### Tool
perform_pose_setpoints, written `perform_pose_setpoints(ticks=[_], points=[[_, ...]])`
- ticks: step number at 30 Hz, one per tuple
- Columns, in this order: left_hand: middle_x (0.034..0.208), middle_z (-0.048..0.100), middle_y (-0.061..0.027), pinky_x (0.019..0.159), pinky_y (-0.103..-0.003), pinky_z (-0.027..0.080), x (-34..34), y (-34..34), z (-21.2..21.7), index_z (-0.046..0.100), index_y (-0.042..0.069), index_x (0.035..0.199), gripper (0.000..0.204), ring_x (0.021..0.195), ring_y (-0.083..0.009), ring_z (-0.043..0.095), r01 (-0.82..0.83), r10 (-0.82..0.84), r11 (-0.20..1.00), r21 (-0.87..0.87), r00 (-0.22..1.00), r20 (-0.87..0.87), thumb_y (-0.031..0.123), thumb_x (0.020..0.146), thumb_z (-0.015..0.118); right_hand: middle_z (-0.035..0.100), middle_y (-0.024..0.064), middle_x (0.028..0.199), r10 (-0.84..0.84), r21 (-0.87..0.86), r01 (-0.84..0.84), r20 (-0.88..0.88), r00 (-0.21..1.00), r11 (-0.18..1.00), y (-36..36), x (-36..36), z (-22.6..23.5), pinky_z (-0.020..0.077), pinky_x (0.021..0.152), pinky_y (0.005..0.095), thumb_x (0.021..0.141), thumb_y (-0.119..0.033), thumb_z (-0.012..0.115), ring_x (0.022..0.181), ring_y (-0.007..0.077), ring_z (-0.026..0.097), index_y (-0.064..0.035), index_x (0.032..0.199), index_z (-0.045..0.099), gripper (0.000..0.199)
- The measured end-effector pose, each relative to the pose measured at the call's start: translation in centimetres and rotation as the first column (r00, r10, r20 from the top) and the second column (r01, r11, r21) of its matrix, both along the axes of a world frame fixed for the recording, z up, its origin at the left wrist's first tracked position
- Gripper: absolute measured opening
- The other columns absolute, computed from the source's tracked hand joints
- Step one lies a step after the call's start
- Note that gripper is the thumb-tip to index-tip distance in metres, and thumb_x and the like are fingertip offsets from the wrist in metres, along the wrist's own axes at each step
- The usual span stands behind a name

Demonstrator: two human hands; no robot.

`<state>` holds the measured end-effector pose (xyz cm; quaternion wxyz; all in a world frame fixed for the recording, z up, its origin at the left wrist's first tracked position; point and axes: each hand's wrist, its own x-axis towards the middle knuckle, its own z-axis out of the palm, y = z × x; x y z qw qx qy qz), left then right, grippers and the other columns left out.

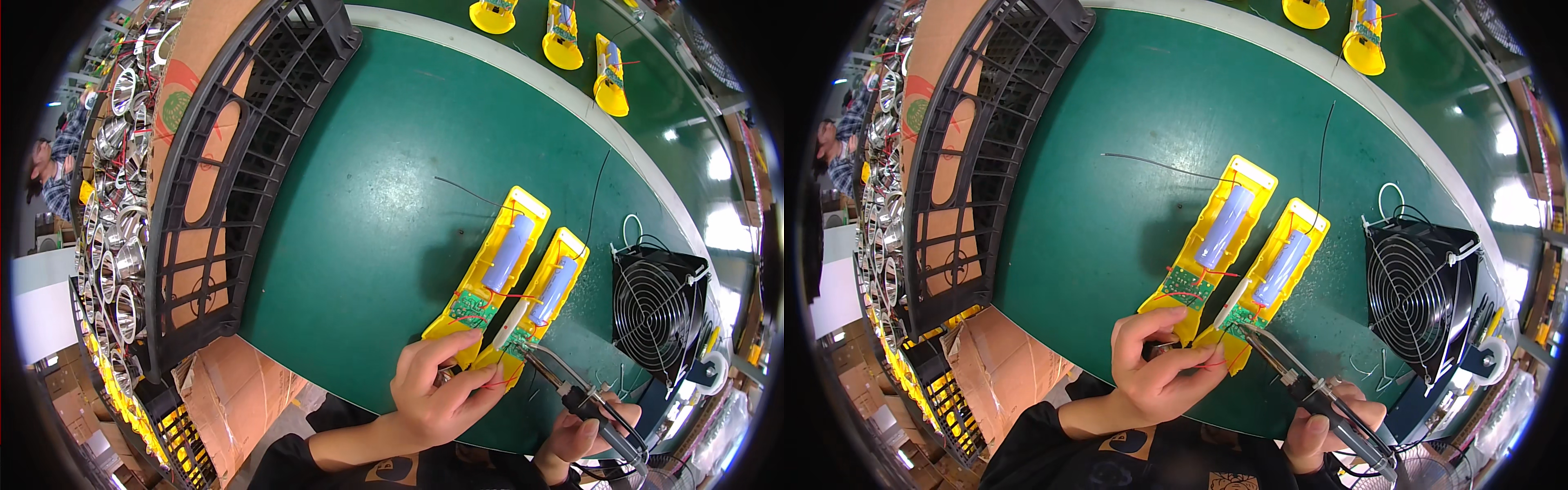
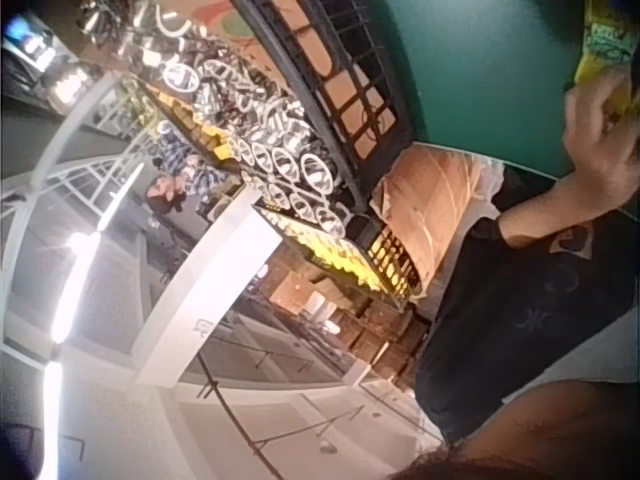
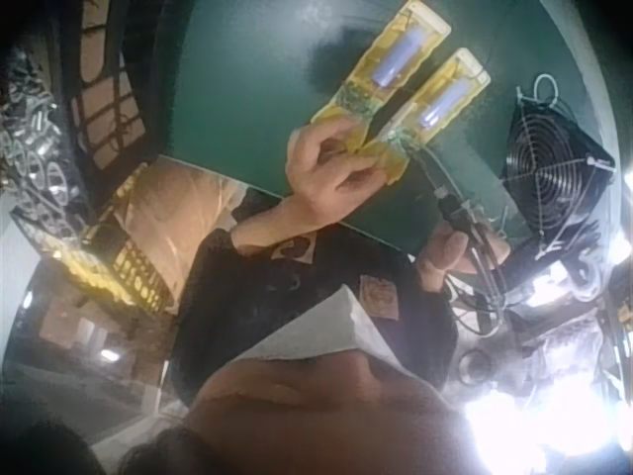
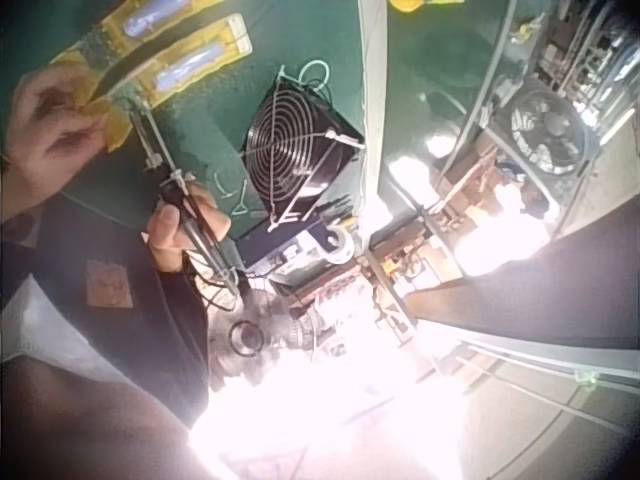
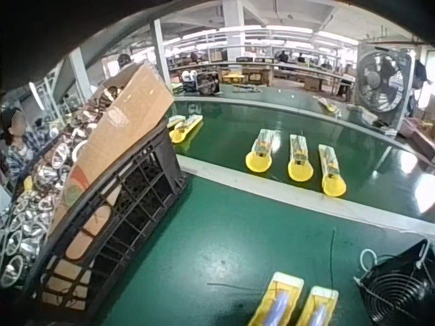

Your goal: The person solders wires onto flashlight circuit boards using a soldering iron, picks up reflectors from a crate, and slides the flashlight housings down the conveyor belt.

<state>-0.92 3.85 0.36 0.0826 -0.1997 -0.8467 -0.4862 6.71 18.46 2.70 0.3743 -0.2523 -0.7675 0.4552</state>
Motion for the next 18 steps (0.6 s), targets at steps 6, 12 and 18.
perform_pose_setpoints(ticks=[6, 12, 18], points=[[0.1, 0.052, -0.0076, 0.053, -0.022, 0.039, 0.1, 0.0, -0.1, 0.064, 0.011, 0.069, 0.023, 0.072, -0.0155, 0.047, -0.009, 0.009, 1.0, -0.001, 1.0, -0.003, 0.006, 0.05, 0.076, 0.04, 0.0008, 0.048, -0.015, 0.065, 0.011, 0.068, 0.998, 0.998, 0.0, 0.4, 0.0, 0.042, 0.049, 0.0233, 0.074, -0.048, 0.061, 0.046, 0.0104, 0.045, -0.0054, 0.077, 0.033, 0.051], [0.099, 0.052, -0.0076, 0.053, -0.021, 0.039, 0.0, 0.1, 0.1, 0.063, 0.01, 0.068, 0.022, 0.071, -0.0151, 0.047, -0.014, 0.014, 1.0, -0.001, 1.0, 0.0, 0.005, 0.051, 0.075, 0.038, 0.0025, 0.059, -0.103, 0.015, 0.103, 0.032, 0.994, 0.995, 0.5, 1.2, 0.9, 0.045, 0.054, 0.0245, 0.072, -0.049, 0.062, 0.051, 0.0107, 0.045, -0.0053, 0.077, 0.032, 0.053], [0.098, 0.053, -0.0078, 0.052, -0.021, 0.039, 0.1, 0.3, -0.2, 0.063, 0.01, 0.067, 0.02, 0.071, -0.0151, 0.047, -0.037, 0.037, 0.999, 0.011, 0.999, -0.007, 0.004, 0.051, 0.074, 0.038, 0.0024, 0.061, -0.115, -0.007, 0.115, -0.088, 0.989, 0.993, 1.4, 1.6, 1.1, 0.0467, 0.056, 0.0244, 0.07, -0.046, 0.065, 0.053, 0.0105, 0.046, -0.0068, 0.077, 0.031, 0.053]])
